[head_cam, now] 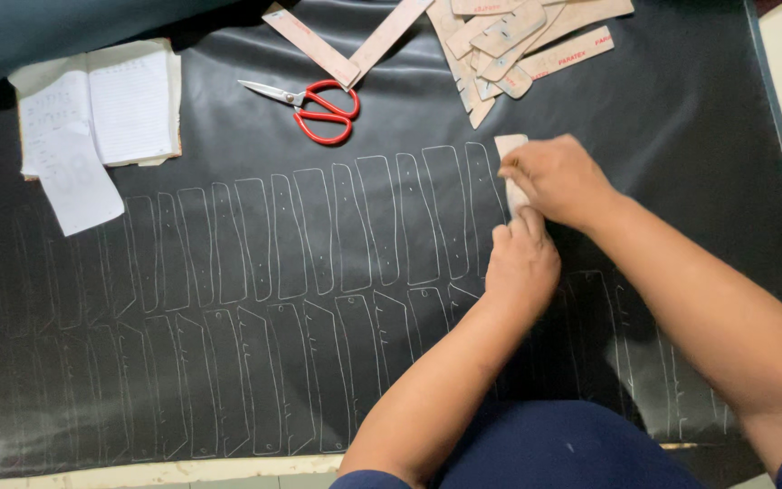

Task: The person uses a small paper template and a marking tool to trace outlines onto a large black fabric sheet. They repeatedly position the template, trace its edges, and move it to adjacent areas to create a series of identical shapes.

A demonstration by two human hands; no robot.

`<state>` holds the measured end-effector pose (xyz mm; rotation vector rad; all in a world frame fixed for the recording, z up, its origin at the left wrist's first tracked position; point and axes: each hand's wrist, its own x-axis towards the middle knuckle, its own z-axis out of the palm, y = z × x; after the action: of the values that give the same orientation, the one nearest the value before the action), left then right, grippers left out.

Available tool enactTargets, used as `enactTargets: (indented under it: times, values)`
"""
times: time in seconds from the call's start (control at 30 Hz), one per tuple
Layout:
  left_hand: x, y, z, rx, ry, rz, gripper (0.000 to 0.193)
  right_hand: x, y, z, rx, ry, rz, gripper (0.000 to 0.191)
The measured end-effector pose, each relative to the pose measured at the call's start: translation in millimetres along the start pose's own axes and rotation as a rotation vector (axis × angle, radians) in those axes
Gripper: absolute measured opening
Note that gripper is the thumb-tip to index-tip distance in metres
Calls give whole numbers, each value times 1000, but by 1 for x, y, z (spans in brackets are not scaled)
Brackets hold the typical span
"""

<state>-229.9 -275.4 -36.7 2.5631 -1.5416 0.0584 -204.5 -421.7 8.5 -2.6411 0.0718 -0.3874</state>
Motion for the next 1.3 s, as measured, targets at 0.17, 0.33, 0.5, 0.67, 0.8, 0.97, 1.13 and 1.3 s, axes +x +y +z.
enactTargets:
  times: [0.17, 0.33, 0.5, 0.67, 0.8, 0.97, 1.13, 1.3]
  values:
    - [3, -14, -6, -24, 178, -28, 24, 32, 13, 0, 40, 78, 2, 18]
    - [3, -19, -5, -100, 147, -21, 22, 38, 13, 2, 79, 113, 51, 18]
    - [4, -22, -2, -86, 136, 3, 21, 35, 17, 5, 96, 101, 124, 17]
    - [2, -27, -2, -122, 114, 5, 19, 25, 27, -2, 20, 110, 146, 18]
    - [3, -31, -6, -167, 89, -5, 23, 12, 33, -10, -1, 132, 163, 18]
    - [4, -39, -16, -200, -7, -9, 25, -3, 28, -9, 3, 145, 194, 18]
    - [2, -48, -26, -254, -55, -35, 31, -51, 5, -8, 9, 134, 191, 19]
    - [2, -55, -30, -328, -104, -79, 39, -103, -22, -5, 43, 61, 199, 19]
